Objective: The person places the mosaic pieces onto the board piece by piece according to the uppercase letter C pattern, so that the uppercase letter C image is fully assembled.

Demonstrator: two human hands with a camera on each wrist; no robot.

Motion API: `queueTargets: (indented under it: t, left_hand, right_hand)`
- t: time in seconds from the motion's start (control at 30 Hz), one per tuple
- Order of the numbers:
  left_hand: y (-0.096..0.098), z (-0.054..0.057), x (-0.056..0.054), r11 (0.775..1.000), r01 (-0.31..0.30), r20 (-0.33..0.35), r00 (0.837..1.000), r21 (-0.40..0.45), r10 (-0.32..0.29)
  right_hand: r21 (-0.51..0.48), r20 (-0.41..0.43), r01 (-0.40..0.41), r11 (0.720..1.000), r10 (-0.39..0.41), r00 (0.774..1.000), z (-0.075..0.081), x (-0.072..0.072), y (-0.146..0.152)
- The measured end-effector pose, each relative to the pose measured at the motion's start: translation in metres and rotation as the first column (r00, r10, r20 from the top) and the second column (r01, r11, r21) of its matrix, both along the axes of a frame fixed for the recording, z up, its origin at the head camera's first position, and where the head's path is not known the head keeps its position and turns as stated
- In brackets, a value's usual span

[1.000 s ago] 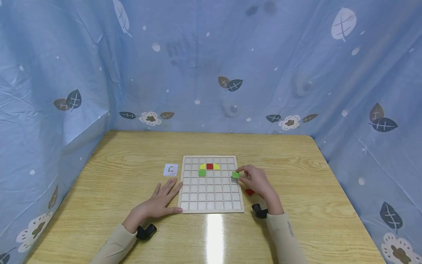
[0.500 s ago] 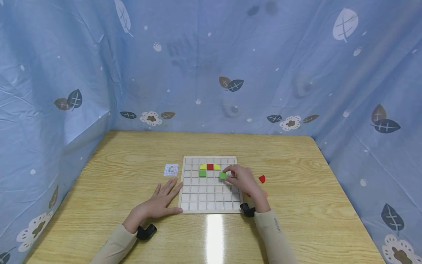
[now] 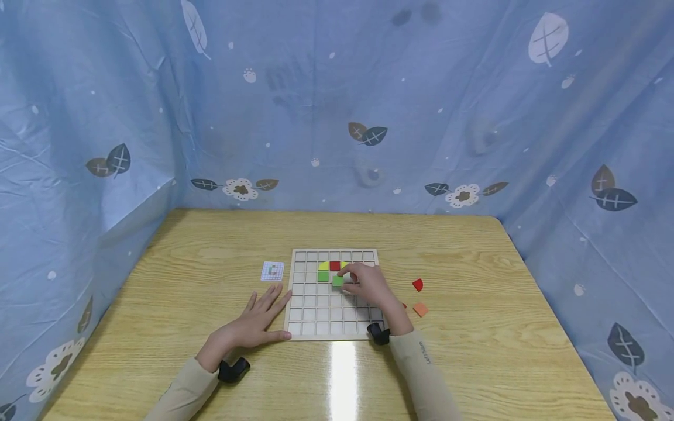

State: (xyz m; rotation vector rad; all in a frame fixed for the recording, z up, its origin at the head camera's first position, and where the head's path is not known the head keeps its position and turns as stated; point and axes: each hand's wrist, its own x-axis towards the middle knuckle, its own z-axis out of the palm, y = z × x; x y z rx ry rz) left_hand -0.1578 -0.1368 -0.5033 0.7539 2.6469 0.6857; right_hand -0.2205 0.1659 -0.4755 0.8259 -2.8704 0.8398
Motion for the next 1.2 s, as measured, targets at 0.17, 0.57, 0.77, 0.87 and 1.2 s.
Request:
queueTargets:
  t: [0.17, 0.57, 0.77, 0.87, 1.2]
  left_hand:
    - [0.001, 0.003, 0.0, 1.0, 0.003, -0.011, 1.0, -0.001, -0.003]
    - [0.0, 0.004, 0.0, 0.999, 0.002, -0.003, 1.0, -0.033, -0.002]
    - [0.0, 0.004, 0.0, 1.0, -0.003, 0.002, 1.0, -0.031, 0.003]
    - [0.0, 0.004, 0.0, 0.999, -0.003, -0.002, 1.0, -0.035, 0.003]
    - [-0.001, 0.004, 0.001, 1.0, 0.003, -0.004, 1.0, -0.025, -0.003]
  right_hand:
    - [-0.012, 0.029, 0.007, 1.0, -0.006, 1.0, 0.0, 0.002, -0.009]
    - [0.003, 0.065, 0.032, 0.999, -0.032, 0.997, -0.003, 0.002, -0.026]
    - [0.052, 0.146, 0.048, 0.997, -0.055, 0.988, -0.002, -0.001, -0.031]
    - [0.074, 0.148, 0.051, 0.996, -0.062, 0.987, -0.003, -0.003, -0.032]
    - [0.099, 0.138, 0.048, 0.994, -0.062, 0.989, -0.002, -0.006, -0.037]
